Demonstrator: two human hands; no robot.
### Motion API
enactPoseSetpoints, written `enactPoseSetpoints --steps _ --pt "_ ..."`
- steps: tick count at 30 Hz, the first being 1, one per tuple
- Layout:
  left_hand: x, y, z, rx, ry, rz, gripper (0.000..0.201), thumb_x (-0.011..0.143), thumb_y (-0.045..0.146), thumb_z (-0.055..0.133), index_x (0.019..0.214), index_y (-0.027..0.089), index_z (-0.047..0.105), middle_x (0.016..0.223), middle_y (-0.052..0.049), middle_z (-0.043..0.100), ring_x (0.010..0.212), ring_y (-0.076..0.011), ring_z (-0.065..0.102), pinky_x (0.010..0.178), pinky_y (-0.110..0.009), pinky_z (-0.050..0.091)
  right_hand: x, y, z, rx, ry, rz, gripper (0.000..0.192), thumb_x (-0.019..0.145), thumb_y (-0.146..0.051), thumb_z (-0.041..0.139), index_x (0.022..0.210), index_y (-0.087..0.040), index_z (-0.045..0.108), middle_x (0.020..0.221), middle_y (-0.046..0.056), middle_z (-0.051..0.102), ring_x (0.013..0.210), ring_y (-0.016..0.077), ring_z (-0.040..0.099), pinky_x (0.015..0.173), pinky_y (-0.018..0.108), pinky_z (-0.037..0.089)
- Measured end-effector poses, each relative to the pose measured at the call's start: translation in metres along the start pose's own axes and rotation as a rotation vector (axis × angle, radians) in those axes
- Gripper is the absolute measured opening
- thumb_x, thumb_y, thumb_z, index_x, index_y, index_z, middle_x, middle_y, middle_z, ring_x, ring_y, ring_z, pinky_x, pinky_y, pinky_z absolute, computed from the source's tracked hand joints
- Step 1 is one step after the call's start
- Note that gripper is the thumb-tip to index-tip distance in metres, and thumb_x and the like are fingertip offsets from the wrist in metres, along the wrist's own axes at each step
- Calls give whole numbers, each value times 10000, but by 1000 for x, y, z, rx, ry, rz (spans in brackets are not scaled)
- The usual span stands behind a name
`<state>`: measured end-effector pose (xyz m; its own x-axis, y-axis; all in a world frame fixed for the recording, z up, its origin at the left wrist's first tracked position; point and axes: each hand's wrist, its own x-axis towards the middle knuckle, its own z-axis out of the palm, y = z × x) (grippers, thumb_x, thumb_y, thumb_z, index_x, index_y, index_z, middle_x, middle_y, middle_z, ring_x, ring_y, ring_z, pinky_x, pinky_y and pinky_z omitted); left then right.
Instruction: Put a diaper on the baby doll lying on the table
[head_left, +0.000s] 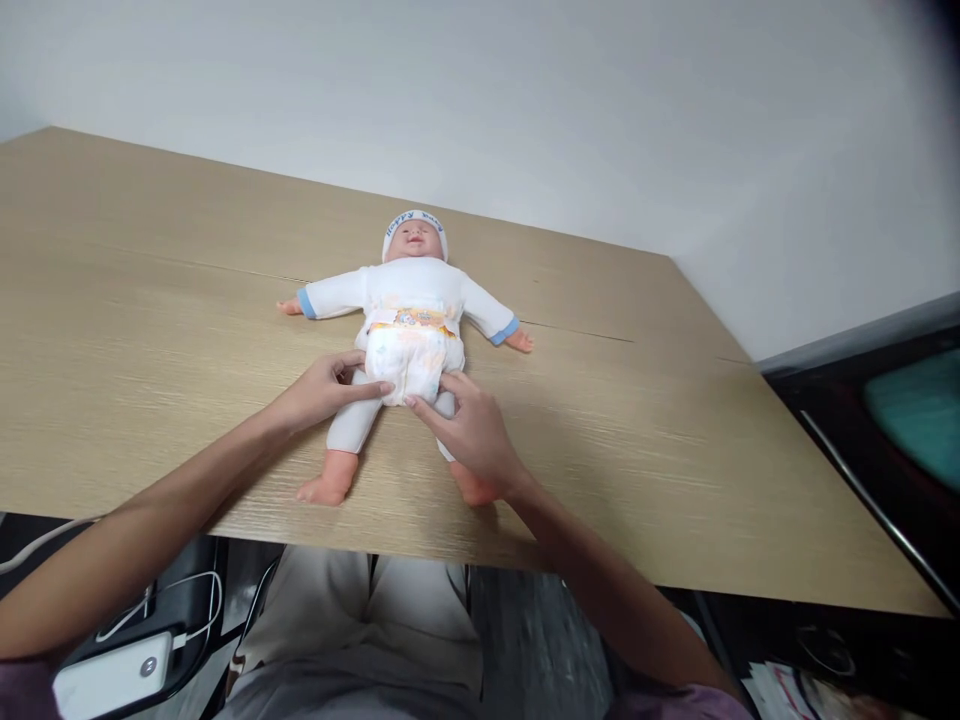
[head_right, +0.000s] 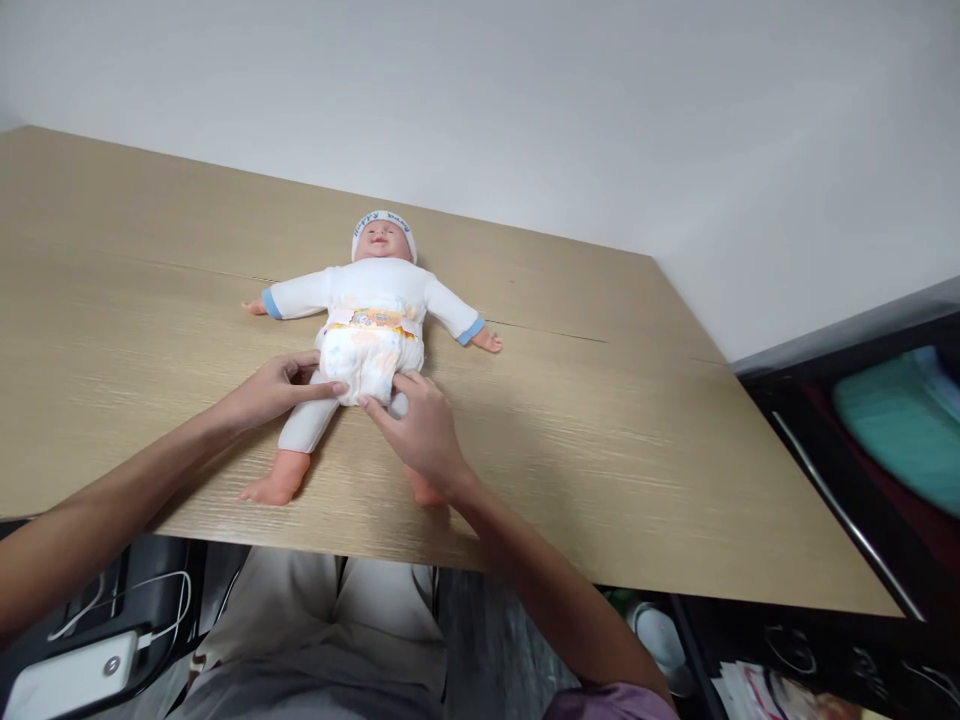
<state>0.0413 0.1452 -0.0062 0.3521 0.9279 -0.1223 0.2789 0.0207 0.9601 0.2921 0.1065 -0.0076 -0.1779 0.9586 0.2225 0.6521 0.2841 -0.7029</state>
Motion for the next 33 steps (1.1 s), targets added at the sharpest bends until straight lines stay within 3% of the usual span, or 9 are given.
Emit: enactPoseSetpoints --steps 6,11,14,17,20,23,26,30,33 --pt "2 5 1 -233 -45 -27 619 789 588 960 1257 209 815 1270 -117 837 1214 -346 759 1042 -486 599 4 8 6 259 15 142 368 980 -569 715 840 -229 715 868 0 682 797 192 568 752 327 462" --pt "6 5 -5 -331 -58 -77 573 861 612 912 1245 204 794 1302 -121 828 1183 -321 773 1037 -461 603 6 9 8 401 -2 200 384 932 -604 771 992 -225 776 855 -11 670 754 181 513 711 323 439" --pt "6 3 -6 -338 -37 -96 539 874 623 899 1183 197 782 1261 -120 831 1118 -303 776 974 -441 607 1 8 8 355 39 196 372 956 -600 753 885 -237 710 811 -13 626 745 187 513 721 338 456" --pt "3 -1 -5 -327 -15 -91 509 897 635 875 1151 204 778 1221 -115 832 1078 -296 771 932 -436 608 -5 7 9 209 135 115 381 984 -549 751 786 -253 616 861 13 638 866 231 590 870 398 520" --pt "-1 -4 -1 -318 14 -57 492 906 634 868 1121 200 786 1210 -110 828 1081 -289 763 951 -432 597 -8 10 11 112 250 22 304 985 -488 774 826 -253 665 1083 75 666 1097 288 636 1084 491 516" --pt "-4 -6 1 -284 48 -24 487 902 623 875 1144 206 802 1239 -106 825 1113 -292 757 984 -437 587 -8 16 14 94 260 17 257 998 -488 778 897 -254 744 1170 104 642 1200 312 637 1164 540 509" --pt "-10 -3 -5 -192 59 -42 503 888 638 879 1179 231 827 1231 -115 832 1113 -321 756 974 -467 587 -15 21 13 72 221 49 230 1006 -492 777 1028 -268 823 1202 115 644 1234 328 638 1149 565 540" --pt "-19 3 -29 -7 71 -43 475 914 680 826 1156 272 857 1320 -108 825 1202 -356 735 1036 -490 560 -43 19 -2 90 165 60 312 1024 -458 750 1290 -323 842 1330 125 645 1279 324 634 1004 501 608" --pt "-19 1 -51 188 150 8 498 944 679 772 1239 280 810 1429 -102 774 1221 -351 709 1063 -505 539 -56 21 -24 90 145 27 329 1044 -452 729 1337 -334 820 1385 116 671 1290 309 647 982 473 609"
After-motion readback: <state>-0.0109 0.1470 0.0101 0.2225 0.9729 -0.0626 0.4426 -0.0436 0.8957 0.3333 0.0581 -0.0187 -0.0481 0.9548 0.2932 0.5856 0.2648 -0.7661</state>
